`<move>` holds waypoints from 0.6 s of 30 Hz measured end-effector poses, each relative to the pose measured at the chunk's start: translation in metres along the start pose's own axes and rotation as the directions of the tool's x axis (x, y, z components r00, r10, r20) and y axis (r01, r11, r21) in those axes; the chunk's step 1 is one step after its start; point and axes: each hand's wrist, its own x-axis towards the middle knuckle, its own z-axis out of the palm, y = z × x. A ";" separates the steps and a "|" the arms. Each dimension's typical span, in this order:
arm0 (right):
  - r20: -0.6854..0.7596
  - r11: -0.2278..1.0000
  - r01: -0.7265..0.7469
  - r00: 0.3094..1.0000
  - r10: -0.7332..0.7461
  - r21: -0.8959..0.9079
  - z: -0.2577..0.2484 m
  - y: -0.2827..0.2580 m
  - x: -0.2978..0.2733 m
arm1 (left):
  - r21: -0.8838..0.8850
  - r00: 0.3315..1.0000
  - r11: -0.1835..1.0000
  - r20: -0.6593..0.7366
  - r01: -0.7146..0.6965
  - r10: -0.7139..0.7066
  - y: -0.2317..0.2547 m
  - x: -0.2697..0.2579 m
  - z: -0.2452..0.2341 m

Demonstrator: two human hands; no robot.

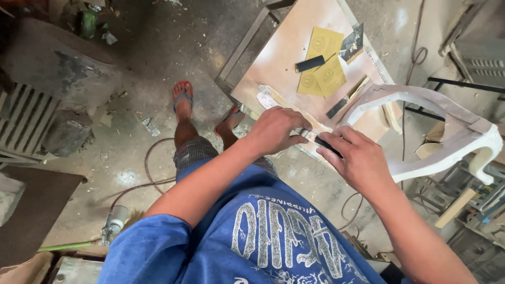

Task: The person sands a white wooden chair leg using a black sanding block. They hold the chair leg with one hand and rub the sanding block along its surface with the other, focusing on smoothing the wood.

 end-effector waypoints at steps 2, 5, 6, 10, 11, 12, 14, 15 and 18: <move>0.041 0.995 -0.086 0.996 0.084 0.057 -0.007 -0.004 0.001 | 0.002 1.000 1.000 0.000 -0.007 0.007 0.000 0.000 -0.002; 0.053 0.992 -0.108 0.993 0.105 0.068 -0.007 -0.004 -0.001 | -0.015 1.000 1.000 0.004 -0.014 0.014 -0.003 0.001 0.000; 0.055 0.992 -0.110 0.993 0.106 0.067 -0.006 -0.004 -0.002 | -0.018 1.000 1.000 0.004 -0.014 0.014 -0.002 0.001 0.000; 0.033 0.989 -0.117 0.992 0.120 -0.094 0.002 -0.005 -0.005 | -0.003 1.000 1.000 0.010 -0.001 0.001 0.000 0.002 -0.004; 0.015 0.983 -0.110 0.993 0.114 -0.147 0.003 -0.007 -0.005 | 0.005 1.000 1.000 0.015 0.006 -0.006 0.001 0.002 -0.005; 0.014 0.983 -0.111 0.993 0.115 -0.148 0.008 -0.008 -0.004 | 0.004 1.000 1.000 0.015 0.005 -0.005 0.000 0.003 -0.004; 0.019 0.966 -0.081 0.996 0.088 -0.245 0.018 -0.009 0.000 | -0.015 1.000 1.000 -0.009 -0.016 0.016 -0.003 0.003 -0.001; 0.020 0.966 -0.083 0.996 0.090 -0.245 0.013 -0.010 -0.002 | -0.017 1.000 1.000 -0.007 -0.017 0.017 -0.002 0.003 0.000; 0.082 0.965 -0.116 0.987 0.138 -0.236 0.003 -0.011 -0.002 | -0.024 1.000 1.000 -0.017 -0.009 0.008 0.000 0.001 -0.003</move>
